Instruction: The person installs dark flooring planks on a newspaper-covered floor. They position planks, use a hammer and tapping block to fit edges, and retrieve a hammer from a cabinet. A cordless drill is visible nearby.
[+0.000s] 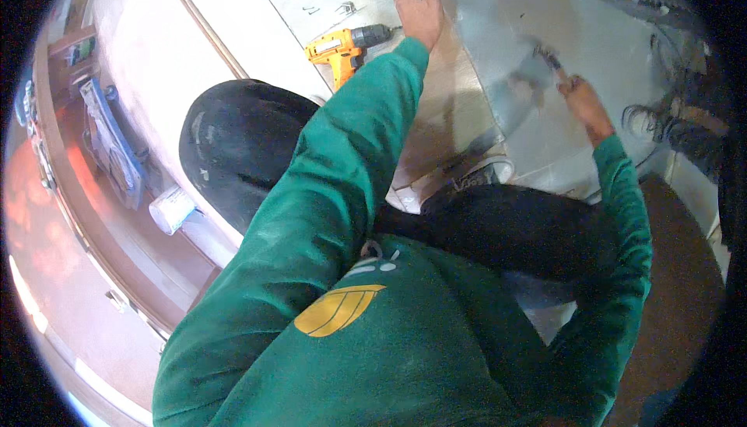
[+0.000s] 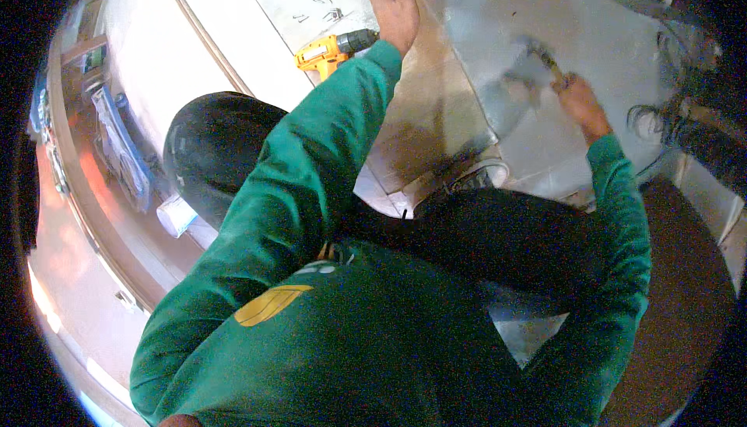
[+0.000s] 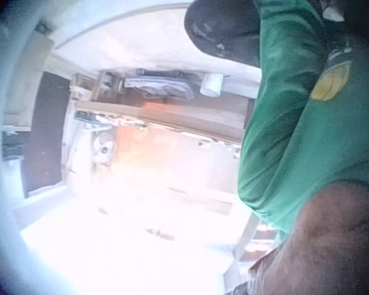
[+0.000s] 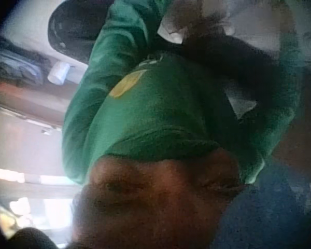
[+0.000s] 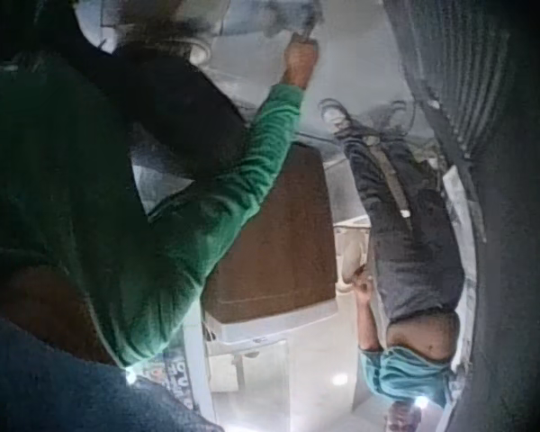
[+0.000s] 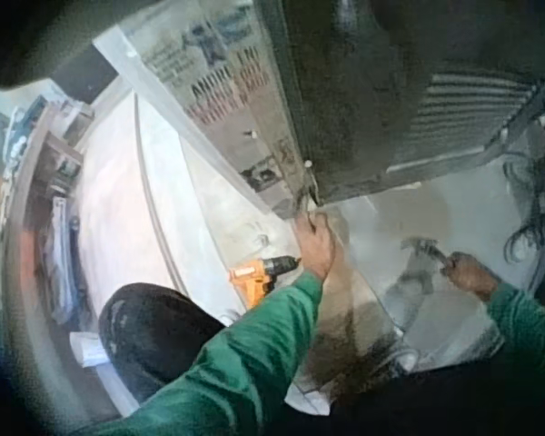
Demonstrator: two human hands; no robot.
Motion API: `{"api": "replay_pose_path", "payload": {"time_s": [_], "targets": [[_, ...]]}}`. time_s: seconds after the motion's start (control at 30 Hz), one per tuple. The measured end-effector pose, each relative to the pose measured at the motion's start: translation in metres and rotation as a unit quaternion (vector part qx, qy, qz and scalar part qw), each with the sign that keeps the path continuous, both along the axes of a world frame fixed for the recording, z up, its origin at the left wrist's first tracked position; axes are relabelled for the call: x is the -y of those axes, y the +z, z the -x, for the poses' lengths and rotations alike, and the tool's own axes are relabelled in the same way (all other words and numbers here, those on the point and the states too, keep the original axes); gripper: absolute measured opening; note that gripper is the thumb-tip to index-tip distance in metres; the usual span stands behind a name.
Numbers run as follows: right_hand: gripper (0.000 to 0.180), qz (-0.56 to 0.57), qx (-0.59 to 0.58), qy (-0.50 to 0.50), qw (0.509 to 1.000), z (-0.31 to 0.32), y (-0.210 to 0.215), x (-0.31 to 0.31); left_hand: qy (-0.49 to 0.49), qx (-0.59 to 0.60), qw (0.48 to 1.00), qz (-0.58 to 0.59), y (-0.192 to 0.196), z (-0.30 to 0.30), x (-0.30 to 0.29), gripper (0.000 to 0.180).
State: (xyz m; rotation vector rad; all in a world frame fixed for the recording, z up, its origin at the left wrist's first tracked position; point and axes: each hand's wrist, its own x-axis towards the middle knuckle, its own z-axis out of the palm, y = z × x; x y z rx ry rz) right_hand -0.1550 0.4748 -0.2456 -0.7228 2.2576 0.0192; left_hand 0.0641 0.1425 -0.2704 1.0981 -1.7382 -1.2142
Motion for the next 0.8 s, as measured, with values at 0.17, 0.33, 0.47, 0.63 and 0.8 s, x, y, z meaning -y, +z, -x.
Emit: {"api": "replay_pose_path", "payload": {"time_s": [0.17, 0.33, 0.47, 0.63, 0.8], "targets": [[0.051, 0.172, -0.05, -0.075, 0.981, -0.018, -0.045, 0.011, -0.093, -0.008, 0.993, -0.077, -0.032, -0.025, 0.001, 0.045], [0.044, 0.203, -0.123, -0.205, 0.95, -0.091, -0.055, 0.028, -0.154, 0.07, 0.976, -0.138, -0.041, -0.06, 0.013, 0.06], [0.04, 0.214, -0.16, -0.234, 0.935, -0.102, -0.06, 0.002, -0.173, -0.007, 0.939, -0.296, -0.054, -0.049, 0.02, 0.052], [0.045, 0.177, -0.174, -0.265, 0.932, -0.099, -0.079, -0.024, -0.193, -0.16, 0.868, -0.429, -0.075, -0.044, 0.013, 0.039], [0.046, 0.229, -0.197, -0.261, 0.917, -0.1, -0.1, -0.043, -0.139, -0.118, 0.893, -0.412, -0.078, -0.041, 0.0, 0.043]]}}
